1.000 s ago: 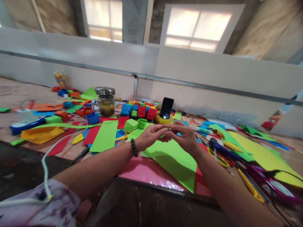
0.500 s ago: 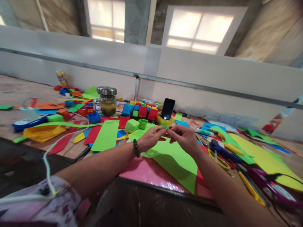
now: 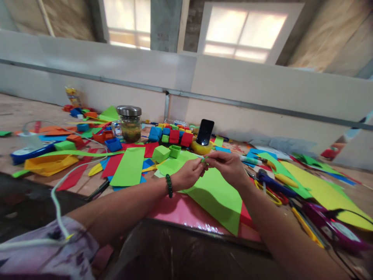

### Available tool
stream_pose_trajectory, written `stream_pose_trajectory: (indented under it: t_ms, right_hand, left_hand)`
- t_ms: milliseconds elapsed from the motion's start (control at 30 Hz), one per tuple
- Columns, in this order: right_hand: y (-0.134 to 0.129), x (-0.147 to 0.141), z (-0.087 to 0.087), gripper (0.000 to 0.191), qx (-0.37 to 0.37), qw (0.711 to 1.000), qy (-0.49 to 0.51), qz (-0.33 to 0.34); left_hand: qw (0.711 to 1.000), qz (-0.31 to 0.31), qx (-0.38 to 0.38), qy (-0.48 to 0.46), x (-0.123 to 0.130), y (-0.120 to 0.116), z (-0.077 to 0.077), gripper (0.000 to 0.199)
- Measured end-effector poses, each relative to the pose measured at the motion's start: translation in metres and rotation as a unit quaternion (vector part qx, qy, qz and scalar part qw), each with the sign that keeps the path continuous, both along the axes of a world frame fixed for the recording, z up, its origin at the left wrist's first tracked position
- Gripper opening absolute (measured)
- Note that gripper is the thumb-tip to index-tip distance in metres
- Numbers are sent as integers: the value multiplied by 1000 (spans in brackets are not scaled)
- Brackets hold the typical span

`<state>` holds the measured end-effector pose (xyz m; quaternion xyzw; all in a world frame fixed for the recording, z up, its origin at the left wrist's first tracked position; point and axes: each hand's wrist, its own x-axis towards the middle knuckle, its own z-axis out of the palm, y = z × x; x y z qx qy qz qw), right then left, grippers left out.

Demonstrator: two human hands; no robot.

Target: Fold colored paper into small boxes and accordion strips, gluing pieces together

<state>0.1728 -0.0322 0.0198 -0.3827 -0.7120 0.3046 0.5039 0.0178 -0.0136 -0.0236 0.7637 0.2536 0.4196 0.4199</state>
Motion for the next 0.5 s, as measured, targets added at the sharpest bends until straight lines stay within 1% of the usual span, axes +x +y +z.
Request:
stream_pose_trajectory:
  t_ms: [100, 267, 400, 500]
  right_hand:
    - [0, 0, -1, 23, 8, 1000, 3, -19]
    - [-2, -1, 2, 21, -1, 1000, 18, 8]
    - [-3, 0, 3, 24, 0, 1000, 3, -7]
    - [-3, 0, 1, 26, 27, 999, -24, -27]
  left_hand:
    - [999, 25, 32, 0, 1, -1, -2, 32]
    - [999, 14, 21, -25, 2, -6, -1, 34]
    - [999, 26, 38, -16, 0, -8, 1, 30]
    - [999, 33, 37, -4, -1, -8, 1, 28]
